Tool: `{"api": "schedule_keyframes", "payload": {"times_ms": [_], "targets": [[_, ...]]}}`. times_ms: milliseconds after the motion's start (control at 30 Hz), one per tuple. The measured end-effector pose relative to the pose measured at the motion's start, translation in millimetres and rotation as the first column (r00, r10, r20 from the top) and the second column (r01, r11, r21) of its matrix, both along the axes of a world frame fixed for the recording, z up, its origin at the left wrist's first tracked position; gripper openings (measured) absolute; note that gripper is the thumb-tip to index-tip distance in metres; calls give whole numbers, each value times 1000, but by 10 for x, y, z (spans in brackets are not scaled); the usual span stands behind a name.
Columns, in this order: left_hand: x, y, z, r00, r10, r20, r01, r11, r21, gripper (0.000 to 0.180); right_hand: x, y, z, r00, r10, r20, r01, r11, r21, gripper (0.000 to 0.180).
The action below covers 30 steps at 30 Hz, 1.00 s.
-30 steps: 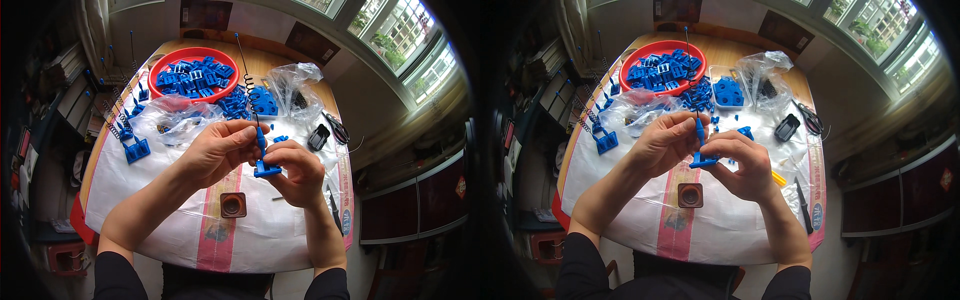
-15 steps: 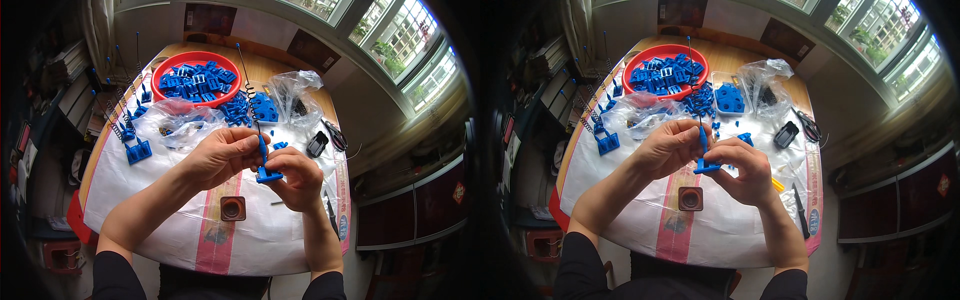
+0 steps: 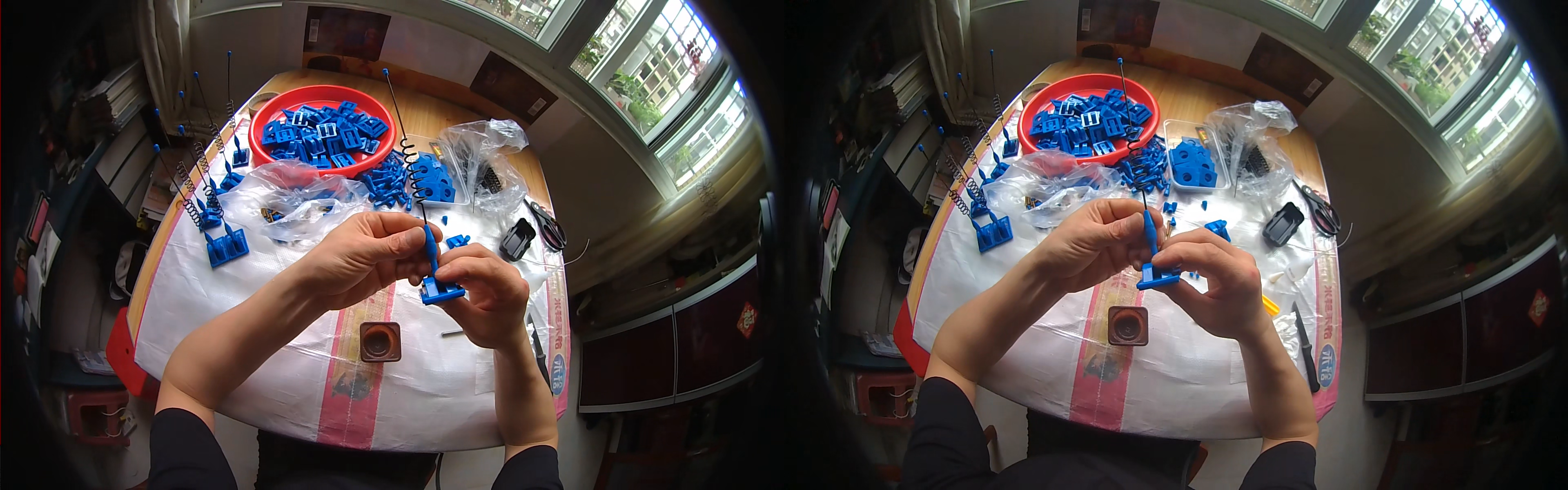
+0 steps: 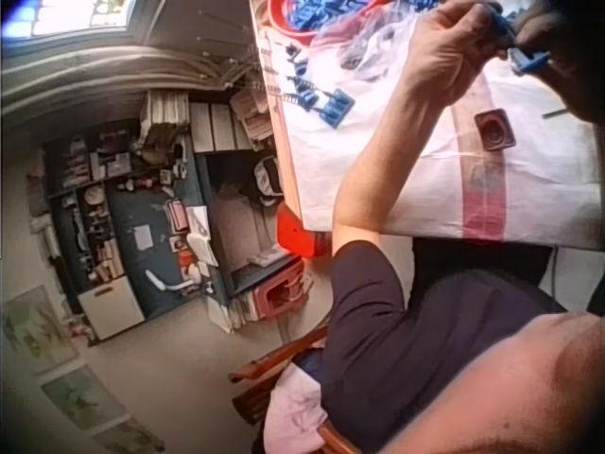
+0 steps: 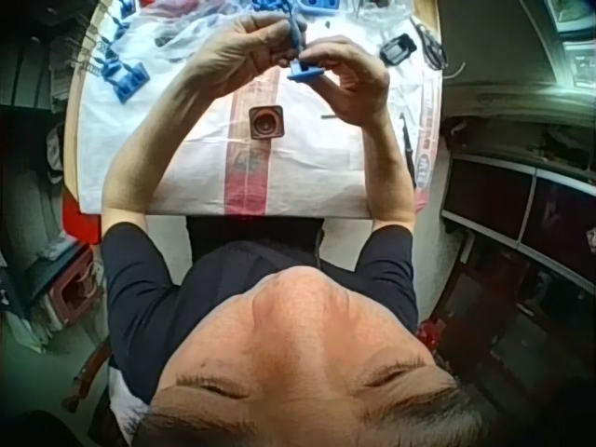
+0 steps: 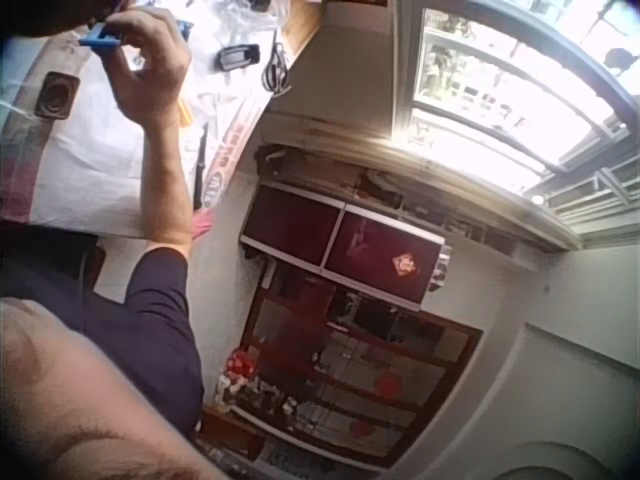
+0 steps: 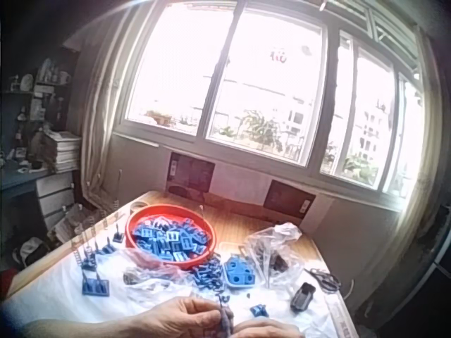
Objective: The recorder is assembling small blue plastic fixtures with metal springs and thin wire rods on a table.
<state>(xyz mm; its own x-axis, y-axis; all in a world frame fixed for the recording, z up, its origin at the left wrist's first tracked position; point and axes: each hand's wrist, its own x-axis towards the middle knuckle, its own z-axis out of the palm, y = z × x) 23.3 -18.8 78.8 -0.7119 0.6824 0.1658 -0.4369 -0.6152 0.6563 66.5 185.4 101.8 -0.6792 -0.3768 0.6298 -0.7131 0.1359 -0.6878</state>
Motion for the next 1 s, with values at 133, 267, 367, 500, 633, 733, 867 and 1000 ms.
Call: {"api": "schedule_keyframes", "payload": {"times_ms": [133,267,367,500,633,733,867,1000], "targets": [[-4,-15,-1,1000,-10,-7,10,1000,0,30,8,0,28,1000,8,-3,-8,1000,17,33],[-36,-19,-39,999,-39,-15,39,999,37,30,13,1,39,1000,11,-2,-11,1000,17,32],[-42,-27,-42,999,-38,-10,38,999,21,29,10,3,33,1000,13,1,-13,1000,14,32],[-19,-19,17,1000,5,-14,-6,999,-50,28,4,18,41,1000,10,-20,-9,999,38,33],[-16,-35,39,1000,1,-14,-2,998,-55,27,2,23,47,999,5,-37,-4,999,46,33],[-29,-37,31,1000,-10,-8,10,999,-33,26,-2,26,43,999,-6,-50,9,999,50,32],[-66,-49,-29,999,-33,0,33,999,9,24,-9,4,27,1000,-15,-12,16,999,38,31],[-80,-53,-56,999,-40,-8,40,999,18,23,1,-8,30,1000,-27,6,26,999,28,31]]}}
